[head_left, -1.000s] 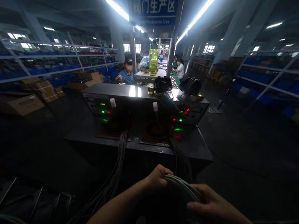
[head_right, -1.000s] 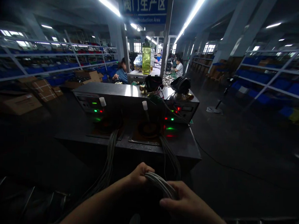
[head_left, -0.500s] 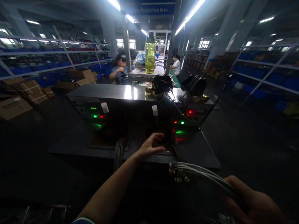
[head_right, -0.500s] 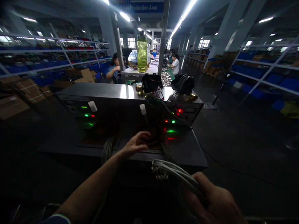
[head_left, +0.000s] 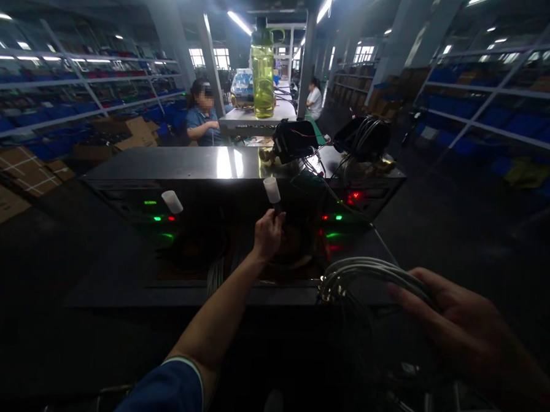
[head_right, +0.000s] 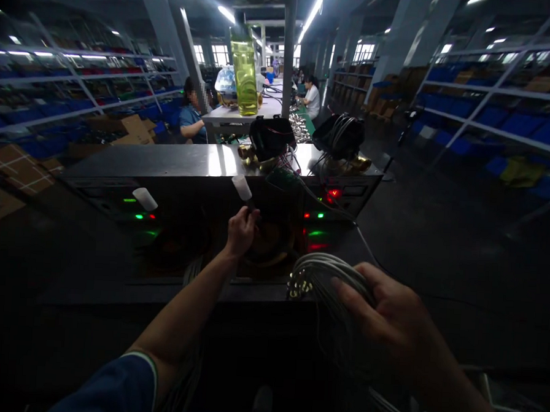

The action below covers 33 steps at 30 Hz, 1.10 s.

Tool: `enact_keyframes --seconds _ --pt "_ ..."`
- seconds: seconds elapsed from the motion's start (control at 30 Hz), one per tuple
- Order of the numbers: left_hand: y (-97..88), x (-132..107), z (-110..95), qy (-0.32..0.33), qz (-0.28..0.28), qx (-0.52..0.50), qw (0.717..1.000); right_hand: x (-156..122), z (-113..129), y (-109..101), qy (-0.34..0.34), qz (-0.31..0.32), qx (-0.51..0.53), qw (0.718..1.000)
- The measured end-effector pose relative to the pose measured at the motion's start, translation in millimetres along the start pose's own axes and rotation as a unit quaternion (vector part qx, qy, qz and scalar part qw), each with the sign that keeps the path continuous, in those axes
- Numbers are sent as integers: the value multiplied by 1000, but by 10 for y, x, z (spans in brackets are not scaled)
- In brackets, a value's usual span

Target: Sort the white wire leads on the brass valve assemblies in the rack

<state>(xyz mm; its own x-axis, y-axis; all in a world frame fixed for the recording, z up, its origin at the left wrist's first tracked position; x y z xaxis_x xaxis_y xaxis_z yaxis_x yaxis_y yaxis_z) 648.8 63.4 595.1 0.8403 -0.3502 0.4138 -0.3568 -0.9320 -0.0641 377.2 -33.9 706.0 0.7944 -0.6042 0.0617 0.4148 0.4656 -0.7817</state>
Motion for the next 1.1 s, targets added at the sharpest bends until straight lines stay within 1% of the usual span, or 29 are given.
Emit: enact_keyframes --seconds 0.07,0.2,0.33,0.43,0.47,0.5,0.57,0.6,0.63,0.67,0.7,0.8,0.9,0.97,1.03,1.1 --pt "-156 50 -91 25 -33 -1 999 177 50 93 -25 -2 15 1000" --pt "-379 170 -161 24 -62 3 998 498 138 290 -49 -18 33 998" --pt "-486 191 -143 33 -95 23 995 741 180 498 -85 -50 33 995" --pt "-537 183 -105 36 -123 33 991 896 66 715 -86 -50 -4 995" --pt "-552 183 -94 33 -131 36 990 941 -3 817 -82 -33 -30 996" --pt "-564 185 -85 30 -137 35 989 979 -85 941 -76 -1 -67 995" --pt "-567 192 -76 24 -139 25 990 1018 -272 1221 -56 89 -149 983" --pt "-554 194 -74 24 -135 17 990 1015 -358 1357 -50 130 -179 974" --pt "-529 193 -73 26 -129 10 991 997 -429 1475 -47 157 -200 966" --pt "-493 190 -69 27 -120 5 992 969 -478 1570 -49 169 -211 962" --pt "-446 184 -60 29 -111 1 993 931 -508 1642 -50 168 -213 961" --pt "-262 146 -3 42 -82 13 996 765 -540 1750 -46 130 -250 958" --pt "-56 91 101 49 -55 32 997 568 -574 1776 -50 62 -326 942" --pt "75 49 182 39 -36 33 998 466 -647 1793 -57 17 -348 936" --pt "186 6 246 28 -22 30 999 412 -743 1812 -81 -21 -312 946" --pt "272 -34 288 21 -14 29 999 404 -818 1813 -129 -59 -238 961"
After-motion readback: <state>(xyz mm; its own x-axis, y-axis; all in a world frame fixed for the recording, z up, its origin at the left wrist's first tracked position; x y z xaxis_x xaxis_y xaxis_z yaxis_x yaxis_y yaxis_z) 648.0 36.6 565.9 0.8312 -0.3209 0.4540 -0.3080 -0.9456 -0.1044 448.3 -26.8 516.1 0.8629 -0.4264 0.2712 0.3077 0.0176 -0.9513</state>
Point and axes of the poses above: each hand's wrist, its own x-axis towards the middle knuckle, its own y-axis out of the palm, z = x × y, the point moved 4 cm from there along x, towards the middle knuckle, and after that the axes turned 15 degrees about -x, right-handed, at the moved point
